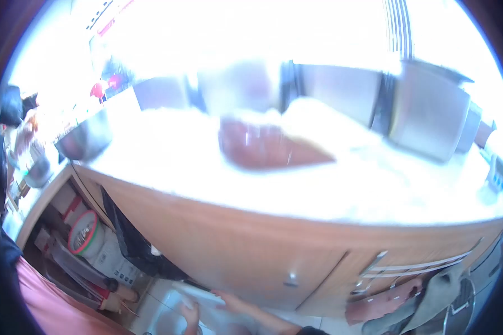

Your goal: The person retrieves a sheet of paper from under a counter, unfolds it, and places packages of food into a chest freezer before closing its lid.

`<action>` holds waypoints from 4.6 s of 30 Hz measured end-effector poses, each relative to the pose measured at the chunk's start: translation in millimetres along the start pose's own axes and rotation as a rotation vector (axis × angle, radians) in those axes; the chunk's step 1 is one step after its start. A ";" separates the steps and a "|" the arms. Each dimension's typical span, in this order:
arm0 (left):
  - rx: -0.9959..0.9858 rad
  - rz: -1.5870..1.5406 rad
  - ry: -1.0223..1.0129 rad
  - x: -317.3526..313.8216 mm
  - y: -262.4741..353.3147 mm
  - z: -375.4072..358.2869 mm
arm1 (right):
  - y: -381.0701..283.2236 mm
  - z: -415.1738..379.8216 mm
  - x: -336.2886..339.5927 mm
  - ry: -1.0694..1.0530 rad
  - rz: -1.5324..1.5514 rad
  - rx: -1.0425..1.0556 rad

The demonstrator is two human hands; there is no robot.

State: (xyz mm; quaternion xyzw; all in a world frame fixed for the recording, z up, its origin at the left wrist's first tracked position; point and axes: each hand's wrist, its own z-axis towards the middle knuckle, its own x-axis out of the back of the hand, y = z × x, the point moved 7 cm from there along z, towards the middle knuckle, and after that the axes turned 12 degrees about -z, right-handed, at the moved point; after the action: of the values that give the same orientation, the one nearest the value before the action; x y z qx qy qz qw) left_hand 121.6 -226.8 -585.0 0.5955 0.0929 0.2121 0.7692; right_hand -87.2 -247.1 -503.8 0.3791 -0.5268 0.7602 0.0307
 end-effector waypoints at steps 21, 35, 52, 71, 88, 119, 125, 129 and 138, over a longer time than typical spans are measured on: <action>0.082 0.477 -0.920 35.0 594.8 -95.5 | -318.7 -144.9 202.0 -0.196 -0.408 -0.147; 0.272 0.631 0.474 355.2 715.7 -272.1 | -471.2 -122.5 155.8 -0.472 -0.349 0.179; -0.004 0.825 1.082 603.9 908.2 -466.0 | -922.7 -234.1 -161.7 -1.043 0.160 0.875; -0.444 -1.120 1.189 915.3 699.4 -533.7 | -1160.0 -16.6 -473.6 -1.116 0.571 0.187; -0.380 -0.526 1.518 1305.4 744.3 -731.6 | -1488.1 -74.9 -765.0 -1.643 0.639 0.765; 0.393 0.742 0.588 1849.2 937.4 -667.2 | -1805.8 -218.7 -1189.4 -1.650 -0.060 1.144; -0.024 0.729 0.022 1913.6 1000.0 -698.4 | -1813.2 -147.2 -1221.1 -1.259 0.500 0.483; -0.152 0.693 -0.228 1958.5 997.8 -690.5 | -1771.0 -141.1 -1240.3 -1.291 0.365 0.038; 0.178 0.002 0.808 2076.3 864.8 -631.7 | -1744.1 -148.2 -1101.3 -0.728 0.575 0.043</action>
State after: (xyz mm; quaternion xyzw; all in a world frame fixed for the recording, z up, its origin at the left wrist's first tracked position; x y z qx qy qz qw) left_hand 1538.9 1407.9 296.5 0.5287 0.4046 0.4207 0.6163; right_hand 1392.8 1036.2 158.9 0.4602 -0.5713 0.5659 -0.3762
